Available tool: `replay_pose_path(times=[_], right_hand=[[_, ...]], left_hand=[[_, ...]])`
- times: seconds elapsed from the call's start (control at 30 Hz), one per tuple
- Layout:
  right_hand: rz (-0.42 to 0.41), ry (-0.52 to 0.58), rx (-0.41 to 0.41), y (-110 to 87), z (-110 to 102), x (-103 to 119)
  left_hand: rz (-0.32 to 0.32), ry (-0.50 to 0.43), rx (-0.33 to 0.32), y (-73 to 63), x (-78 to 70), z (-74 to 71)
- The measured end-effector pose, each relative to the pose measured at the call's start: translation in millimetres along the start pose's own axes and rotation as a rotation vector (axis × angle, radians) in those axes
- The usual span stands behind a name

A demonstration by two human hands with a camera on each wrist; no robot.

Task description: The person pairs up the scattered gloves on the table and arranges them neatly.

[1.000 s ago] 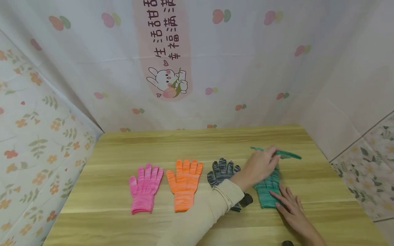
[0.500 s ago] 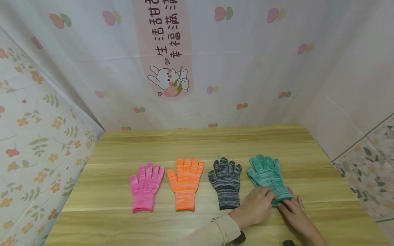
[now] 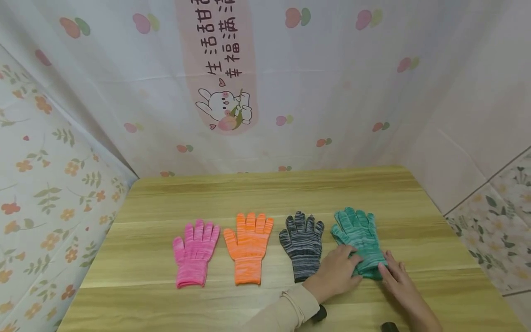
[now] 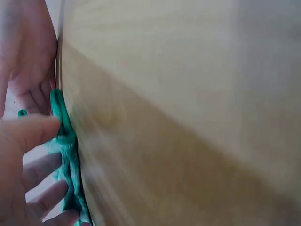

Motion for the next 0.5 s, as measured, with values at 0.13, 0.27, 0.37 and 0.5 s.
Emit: replay_pose_path(times=[0.13,0.27,0.37,0.5], right_hand=[[-0.021,0.031,-0.071,-0.2,-1,2],[-0.036,0.001,-0.141,1.6,0,4],[-0.024,0.004,-0.146,2.1,1,3],[0.023,0.024,-0.074,2.9,0,4]], left_hand=[[0.012,0.051,0.062,0.8,3.2,-1.4],[-0.011,0.025,0.088,1.5,8.0,-2.9],[-0.044,-0.020,0.065,1.2,10.8,-1.4],[-0.119,-0.047,0.033,1.7,12.5,2.2]])
Point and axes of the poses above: each hand's wrist, its own y-axis towards the middle knuckle, its own z-axis out of the palm, x = y × z, the point moved 2 cm from there along y, towards the middle knuckle, and after that the axes turned 14 degrees about -y, right-handed, at the moved point
